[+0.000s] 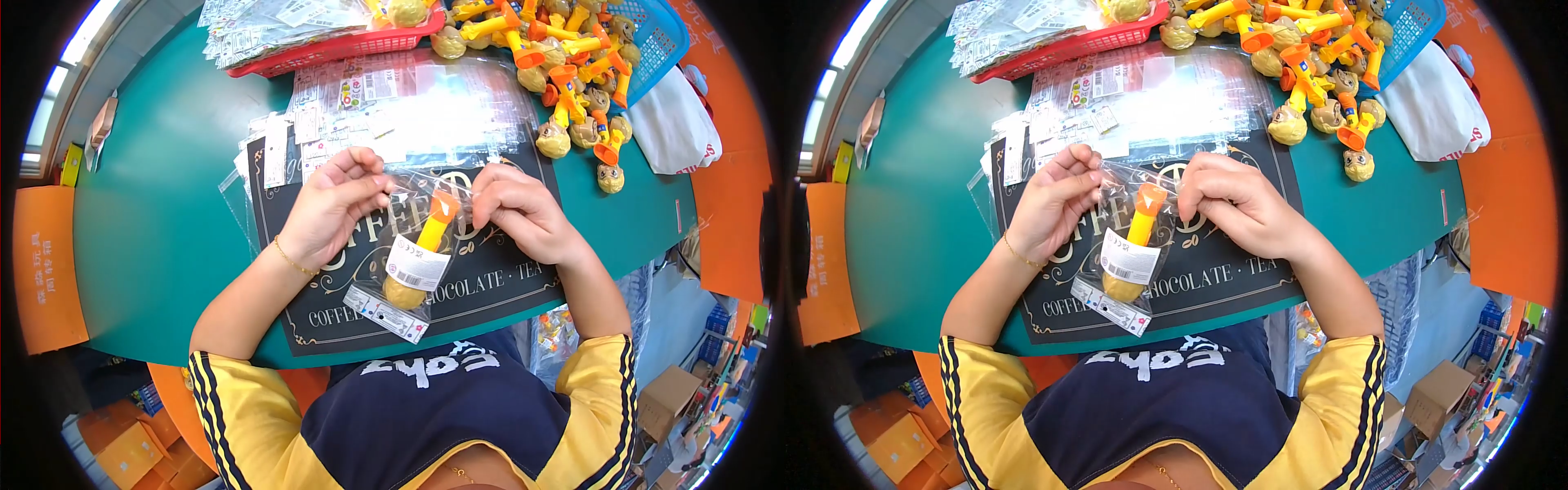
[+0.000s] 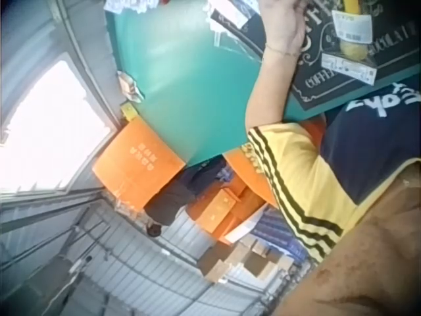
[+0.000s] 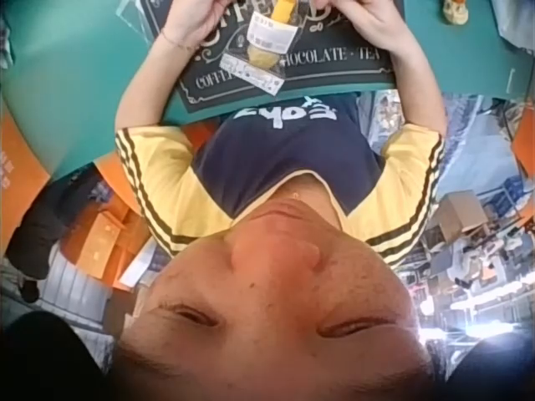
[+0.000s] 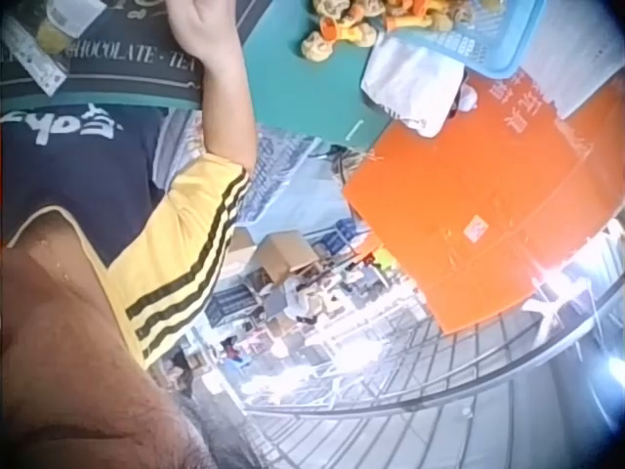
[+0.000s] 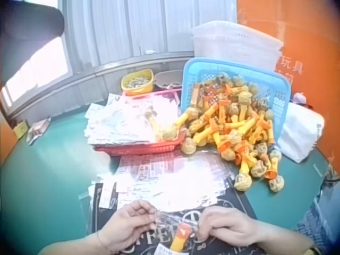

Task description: Picking up small plastic toy components and placing them into clear plastic bags.

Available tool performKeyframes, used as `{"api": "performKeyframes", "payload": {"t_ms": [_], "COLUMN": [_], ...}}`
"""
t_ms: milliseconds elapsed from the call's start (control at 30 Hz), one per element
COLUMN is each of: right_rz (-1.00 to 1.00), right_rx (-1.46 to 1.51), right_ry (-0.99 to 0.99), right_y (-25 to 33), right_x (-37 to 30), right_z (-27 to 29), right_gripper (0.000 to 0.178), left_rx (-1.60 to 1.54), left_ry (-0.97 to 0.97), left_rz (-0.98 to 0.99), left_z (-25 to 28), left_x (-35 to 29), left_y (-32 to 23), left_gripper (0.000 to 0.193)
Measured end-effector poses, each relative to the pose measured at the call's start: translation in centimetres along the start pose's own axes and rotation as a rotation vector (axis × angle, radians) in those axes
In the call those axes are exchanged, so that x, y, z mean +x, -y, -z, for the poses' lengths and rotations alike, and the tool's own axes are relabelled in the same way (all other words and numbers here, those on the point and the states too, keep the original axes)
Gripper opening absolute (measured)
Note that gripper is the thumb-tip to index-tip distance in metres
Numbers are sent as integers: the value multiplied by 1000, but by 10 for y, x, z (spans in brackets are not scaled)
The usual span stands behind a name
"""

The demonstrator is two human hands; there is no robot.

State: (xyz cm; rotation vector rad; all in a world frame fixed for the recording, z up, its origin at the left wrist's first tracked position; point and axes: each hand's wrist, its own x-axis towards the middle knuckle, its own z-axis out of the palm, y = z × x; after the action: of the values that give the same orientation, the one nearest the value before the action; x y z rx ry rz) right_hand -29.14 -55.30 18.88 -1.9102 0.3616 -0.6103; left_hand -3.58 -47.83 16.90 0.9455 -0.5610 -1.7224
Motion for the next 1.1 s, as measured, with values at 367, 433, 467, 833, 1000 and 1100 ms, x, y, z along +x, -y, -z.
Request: {"api": "performKeyframes", "payload": {"t_ms": [367,433,467,833,1000,1100], "right_rz": [8,108,110,-545,-539,-514], "right_rx": [-43,-54,-57,633,656,754], "right_ry": [11,-10,-13,-125,-136,-184], "right_y": [3,-1,0,-4,-9,-7], "right_x": [2,5,5,1,0,1], "right_z": [-1,-3,-7,-12,-7,-6], "right_gripper": [14,11,11,18,9,6], "left_rx": [193,126,129,92,135,165], "left_ry": [17,6,9,15,-51,-53], "left_rz": [30,15,13,23,0,-40], "left_z": [-37,-32,-32,-30,-26,-23], "left_x": [-14,-12,-12,-14,-15,-13], "left_y": [10,13,12,9,8,12], "left_gripper": [22,17,17,25,26,25]}}
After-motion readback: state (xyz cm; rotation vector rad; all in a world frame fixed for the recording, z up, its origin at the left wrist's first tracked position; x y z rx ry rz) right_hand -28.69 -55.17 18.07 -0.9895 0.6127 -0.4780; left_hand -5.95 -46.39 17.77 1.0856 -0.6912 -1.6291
